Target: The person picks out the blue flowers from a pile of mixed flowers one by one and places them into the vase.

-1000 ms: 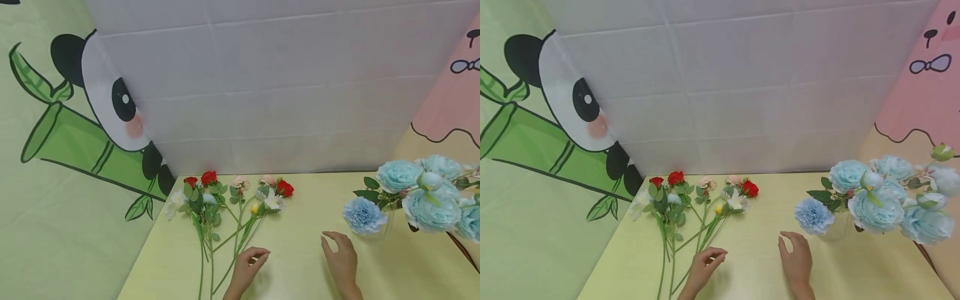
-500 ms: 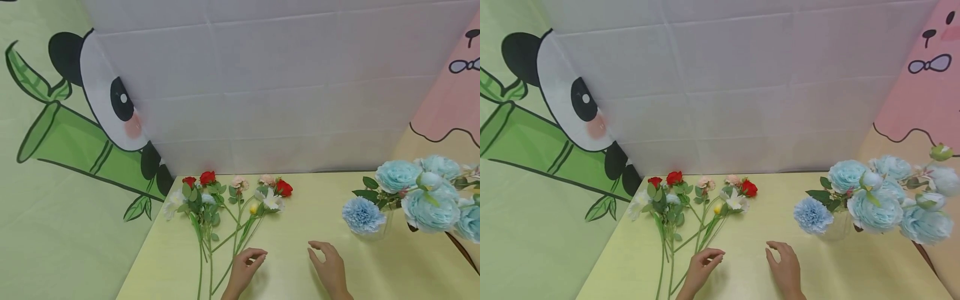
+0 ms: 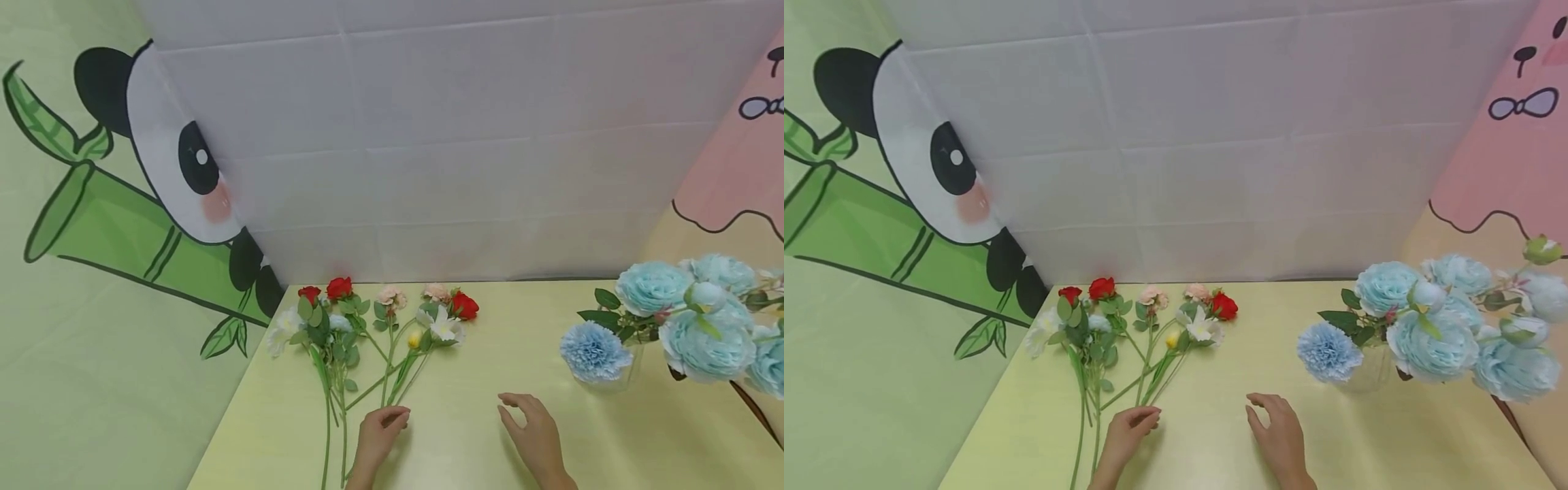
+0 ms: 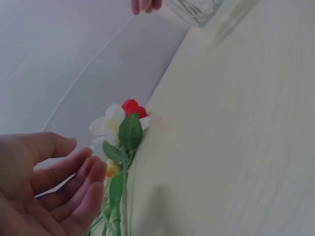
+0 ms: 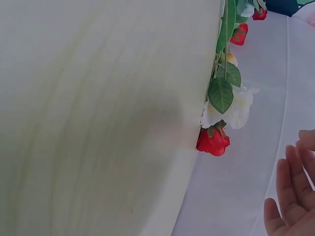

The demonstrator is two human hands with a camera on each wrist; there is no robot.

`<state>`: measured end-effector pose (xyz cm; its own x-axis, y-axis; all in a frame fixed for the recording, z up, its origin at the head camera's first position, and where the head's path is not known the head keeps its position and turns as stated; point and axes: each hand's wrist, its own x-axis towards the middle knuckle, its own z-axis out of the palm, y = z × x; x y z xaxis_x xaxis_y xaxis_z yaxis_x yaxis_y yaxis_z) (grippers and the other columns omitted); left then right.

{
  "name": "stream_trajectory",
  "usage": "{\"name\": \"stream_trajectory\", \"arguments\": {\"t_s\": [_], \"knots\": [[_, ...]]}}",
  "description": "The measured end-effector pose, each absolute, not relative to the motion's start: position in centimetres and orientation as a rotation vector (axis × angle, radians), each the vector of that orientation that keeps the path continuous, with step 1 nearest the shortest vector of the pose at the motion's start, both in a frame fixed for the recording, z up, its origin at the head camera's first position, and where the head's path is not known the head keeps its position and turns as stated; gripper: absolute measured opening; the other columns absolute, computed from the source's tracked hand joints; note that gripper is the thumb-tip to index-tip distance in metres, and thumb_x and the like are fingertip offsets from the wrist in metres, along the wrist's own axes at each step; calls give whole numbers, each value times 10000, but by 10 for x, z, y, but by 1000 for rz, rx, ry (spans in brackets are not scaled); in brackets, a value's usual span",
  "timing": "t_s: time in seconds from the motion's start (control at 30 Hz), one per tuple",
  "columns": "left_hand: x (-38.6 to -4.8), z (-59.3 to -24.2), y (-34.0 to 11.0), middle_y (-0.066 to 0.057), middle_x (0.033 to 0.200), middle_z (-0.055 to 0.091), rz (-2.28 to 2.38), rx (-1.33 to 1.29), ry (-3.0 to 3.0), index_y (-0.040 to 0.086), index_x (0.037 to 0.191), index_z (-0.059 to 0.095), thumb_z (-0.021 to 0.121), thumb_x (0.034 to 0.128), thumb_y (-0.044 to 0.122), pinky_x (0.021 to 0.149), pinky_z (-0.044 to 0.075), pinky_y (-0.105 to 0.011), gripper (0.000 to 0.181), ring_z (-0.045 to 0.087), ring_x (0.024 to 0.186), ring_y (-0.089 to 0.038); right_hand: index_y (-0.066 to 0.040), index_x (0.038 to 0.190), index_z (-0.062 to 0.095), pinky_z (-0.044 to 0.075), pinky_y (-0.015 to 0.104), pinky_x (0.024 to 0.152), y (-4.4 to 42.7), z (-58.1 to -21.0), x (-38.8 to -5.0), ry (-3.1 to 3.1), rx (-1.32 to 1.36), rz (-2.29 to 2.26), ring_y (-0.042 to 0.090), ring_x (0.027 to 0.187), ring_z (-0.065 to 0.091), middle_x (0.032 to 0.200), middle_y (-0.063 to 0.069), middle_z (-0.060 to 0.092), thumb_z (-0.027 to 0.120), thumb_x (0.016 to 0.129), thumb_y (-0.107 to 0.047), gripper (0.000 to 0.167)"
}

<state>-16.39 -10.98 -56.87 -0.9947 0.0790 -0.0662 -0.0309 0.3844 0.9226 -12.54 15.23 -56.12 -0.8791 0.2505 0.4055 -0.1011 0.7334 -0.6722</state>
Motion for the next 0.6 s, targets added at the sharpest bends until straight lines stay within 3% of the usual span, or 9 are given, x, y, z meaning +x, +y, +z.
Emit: {"name": "stream_trajectory", "arguments": {"t_s": [0.33, 0.6], "knots": [[-175, -550, -159, -168, 937, 693, 1402, -44, 2750, -56, 1048, 651, 618, 872, 199, 723, 528, -380, 312, 650, 861, -288, -148, 913, 700, 500, 355, 698, 152, -565, -124, -2469, -127, 984, 156, 797, 591, 854, -66, 653, 751, 732, -70, 204], [-182, -551, -186, -242, 992, 662, 1309, -184, 2797, -119, 1103, 599, 622, 869, 221, 708, 537, -398, 414, 637, 885, -356, -139, 915, 700, 501, 382, 690, 161, -566, -120, -2475, -177, 989, 181, 776, 600, 829, -56, 640, 736, 748, -66, 186]]}}
